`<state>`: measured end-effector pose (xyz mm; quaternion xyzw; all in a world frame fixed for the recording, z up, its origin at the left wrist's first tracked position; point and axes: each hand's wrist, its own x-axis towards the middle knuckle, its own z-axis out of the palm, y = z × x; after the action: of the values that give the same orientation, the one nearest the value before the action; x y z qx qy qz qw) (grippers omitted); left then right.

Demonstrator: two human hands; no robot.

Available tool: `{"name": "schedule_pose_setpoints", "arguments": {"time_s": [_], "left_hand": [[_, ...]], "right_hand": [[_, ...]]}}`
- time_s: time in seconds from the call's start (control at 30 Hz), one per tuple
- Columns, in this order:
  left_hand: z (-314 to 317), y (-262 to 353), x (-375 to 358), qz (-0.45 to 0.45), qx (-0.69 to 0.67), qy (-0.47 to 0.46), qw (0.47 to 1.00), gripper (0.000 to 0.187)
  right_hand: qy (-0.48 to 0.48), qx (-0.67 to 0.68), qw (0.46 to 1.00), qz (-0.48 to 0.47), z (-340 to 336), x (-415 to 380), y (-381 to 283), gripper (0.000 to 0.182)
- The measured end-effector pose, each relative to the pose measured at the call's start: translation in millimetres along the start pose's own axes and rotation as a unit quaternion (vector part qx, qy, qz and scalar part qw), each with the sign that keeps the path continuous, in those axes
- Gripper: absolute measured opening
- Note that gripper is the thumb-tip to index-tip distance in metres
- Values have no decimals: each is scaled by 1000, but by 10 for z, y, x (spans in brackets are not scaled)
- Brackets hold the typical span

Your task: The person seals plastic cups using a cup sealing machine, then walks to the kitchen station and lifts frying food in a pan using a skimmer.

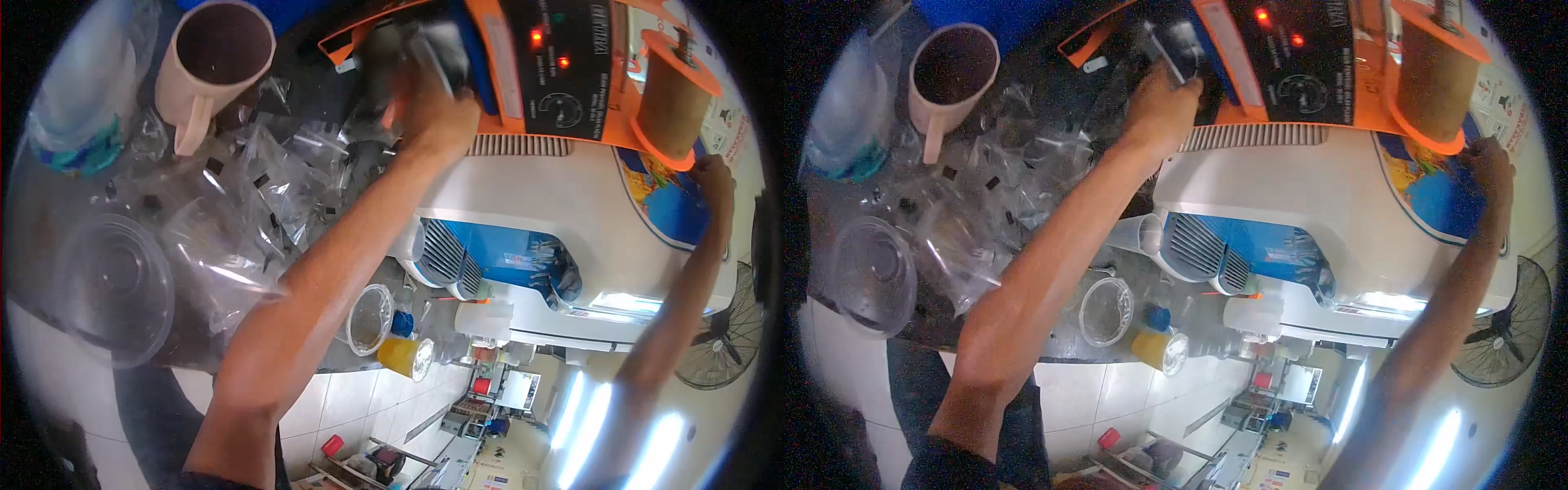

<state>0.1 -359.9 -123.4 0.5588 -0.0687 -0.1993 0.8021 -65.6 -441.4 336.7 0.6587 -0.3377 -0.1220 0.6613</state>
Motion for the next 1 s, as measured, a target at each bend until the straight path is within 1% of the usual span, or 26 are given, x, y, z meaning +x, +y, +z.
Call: {"name": "schedule_pose_setpoints", "arguments": {"time_s": [0.07,0.13,0.2,0.23,0.27,0.3,0.33,0.37,0.4,0.43,0.47,0.5,0.53,0.57,0.6,0.63,0.67,0.7,0.73,0.77,0.8,0.83,0.87,0.93,0.97,1.0], "left_hand": [[-177,217,16,-119,-7,-100,988,44],[111,-98,124,-91,12,-68,993,42],[128,-173,251,-67,66,-97,991,45],[-38,-12,246,-80,112,-150,979,45],[-209,158,240,-87,157,-205,962,46],[-434,496,145,-107,220,-272,931,42],[-648,796,-55,-71,222,-260,937,36],[-801,1147,-192,-33,224,-251,941,32],[-880,1676,-223,-17,245,-253,936,32],[-939,2243,-297,47,212,-209,953,29],[-949,2608,-362,110,175,-166,964,25],[-854,2750,-216,263,191,-95,941,24],[-707,2873,65,407,197,-26,891,24],[-549,3018,378,491,163,-42,854,27],[-401,3143,651,570,125,-59,810,29],[-281,3204,831,576,130,-70,804,29],[-166,3229,981,586,123,-174,782,34],[-77,3206,1070,586,118,-278,752,38],[-6,3128,1119,589,126,-290,743,38],[48,3017,1147,562,136,-322,750,43],[87,2978,1106,530,146,-354,756,49],[127,2906,1062,489,75,-368,788,54],[171,2815,1103,483,84,-384,782,54],[242,2620,1319,516,38,-340,785,52],[292,2567,1322,504,-5,-336,796,51],[296,2567,1319,507,0,-352,787,51]], "right_hand": [[89,-40,994,41,-44,-380,-185,34],[81,-24,992,92,-241,-840,-488,37],[137,50,979,146,-399,-1158,-661,32],[138,64,975,161,-377,-1119,-615,32],[128,138,966,177,-337,-1048,-549,31],[115,210,951,194,-275,-993,-481,30],[111,225,945,211,-200,-951,-452,30],[157,276,916,246,-134,-907,-458,29],[203,325,880,280,-101,-863,-476,28],[196,338,871,298,-98,-830,-501,28],[244,345,849,319,-130,-814,-522,28],[289,349,826,336,-192,-831,-548,30],[279,357,820,349,-290,-871,-561,30],[270,515,720,378,-430,-903,-541,30],[257,652,594,396,-478,-915,-494,31],[295,667,542,417,-385,-896,-519,23],[291,667,535,429,-340,-874,-513,23],[317,682,476,455,-327,-849,-539,22],[342,693,412,482,-326,-807,-577,25],[337,691,402,497,-371,-754,-595,25],[346,715,335,506,-440,-713,-590,29],[354,734,270,513,-437,-698,-581,35],[344,729,265,529,-376,-705,-598,35],[379,711,271,527,-281,-691,-691,43],[383,704,251,542,-297,-741,-750,47],[342,612,402,589,-274,-923,-957,48]]}}
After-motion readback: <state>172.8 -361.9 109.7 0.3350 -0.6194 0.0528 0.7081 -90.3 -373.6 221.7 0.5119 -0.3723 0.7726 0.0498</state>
